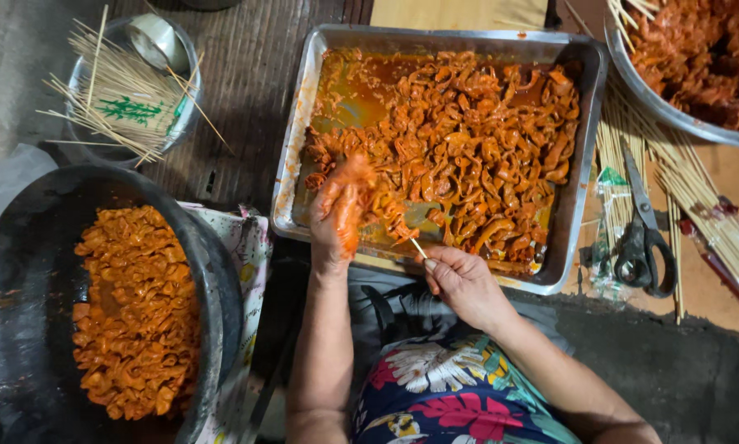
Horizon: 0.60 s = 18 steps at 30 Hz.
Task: The person skewers marinated meat by hand onto wooden sticks from a metal tray.
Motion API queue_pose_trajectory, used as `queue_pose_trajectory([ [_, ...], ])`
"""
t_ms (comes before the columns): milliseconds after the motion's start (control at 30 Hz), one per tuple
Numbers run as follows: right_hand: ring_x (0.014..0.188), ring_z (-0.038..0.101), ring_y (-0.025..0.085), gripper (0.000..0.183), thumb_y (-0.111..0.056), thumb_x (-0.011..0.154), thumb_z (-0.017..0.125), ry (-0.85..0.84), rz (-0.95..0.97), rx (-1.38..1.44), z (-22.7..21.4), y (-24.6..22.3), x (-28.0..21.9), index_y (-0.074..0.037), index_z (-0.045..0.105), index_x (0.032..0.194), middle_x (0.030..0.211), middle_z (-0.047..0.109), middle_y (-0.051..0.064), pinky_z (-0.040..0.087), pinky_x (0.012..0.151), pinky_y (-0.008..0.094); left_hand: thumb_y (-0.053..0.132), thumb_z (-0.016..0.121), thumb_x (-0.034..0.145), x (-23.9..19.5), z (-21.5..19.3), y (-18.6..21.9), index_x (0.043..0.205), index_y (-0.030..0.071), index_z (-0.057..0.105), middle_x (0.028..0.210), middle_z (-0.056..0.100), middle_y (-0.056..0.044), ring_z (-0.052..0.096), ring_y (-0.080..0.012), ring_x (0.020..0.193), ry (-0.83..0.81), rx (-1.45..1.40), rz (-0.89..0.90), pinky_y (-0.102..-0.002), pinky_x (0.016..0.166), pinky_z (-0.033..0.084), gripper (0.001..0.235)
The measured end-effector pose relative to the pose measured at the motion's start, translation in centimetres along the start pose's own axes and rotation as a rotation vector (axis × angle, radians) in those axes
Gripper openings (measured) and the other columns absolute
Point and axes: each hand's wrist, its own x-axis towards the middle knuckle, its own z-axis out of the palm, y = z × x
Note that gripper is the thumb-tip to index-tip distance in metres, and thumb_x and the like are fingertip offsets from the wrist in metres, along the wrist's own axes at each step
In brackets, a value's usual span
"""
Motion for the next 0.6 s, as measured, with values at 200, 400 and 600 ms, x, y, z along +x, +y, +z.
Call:
queue_pose_trajectory([
  [200, 0.061, 0.047, 0.005, 0.021, -0.017, 0.104, 0.057, 0.026, -0.012, 0.038, -1.4, 1.0, 0.2, -0.005, 0.072, 0.112, 0.069, 0.058, -0.003, 0.037, 0.053, 0.022, 0.022, 0.061, 0.109, -1.3, -4.6, -5.6, 0.13, -0.001, 0.065, 0.114, 0.07, -0.017, 0.07, -0.0231, 0.098, -0.035, 0.134, -0.08, -0.033, 0.082, 0.057, 0.032],
  [400, 0.055, 0.042, 0.004, 0.02, -0.017, 0.104, 0.057, 0.015, 0.008, 0.02, -1.0, 1.5, -0.3, -0.006, 0.072, 0.11, 0.067, 0.057, -0.003, 0.033, 0.049, 0.021, 0.027, 0.068, 0.102, -1.3, -5.0, -8.6, 0.125, 0.002, 0.065, 0.101, 0.069, -0.011, 0.069, -0.0205, 0.08, 0.033, -0.22, -0.406, -0.034, 0.067, 0.058, 0.034],
  [600, 0.056, 0.044, 0.004, 0.021, -0.018, 0.105, 0.055, 0.061, 0.005, -0.084, -1.5, 1.4, -0.7, -0.008, 0.073, 0.111, 0.067, 0.057, -0.004, 0.036, 0.05, 0.021, 0.017, 0.063, 0.096, -1.0, -1.8, -2.5, 0.122, 0.001, 0.064, 0.099, 0.072, -0.007, 0.071, -0.0202, 0.081, -0.133, -0.305, -0.418, -0.031, 0.067, 0.057, 0.029],
])
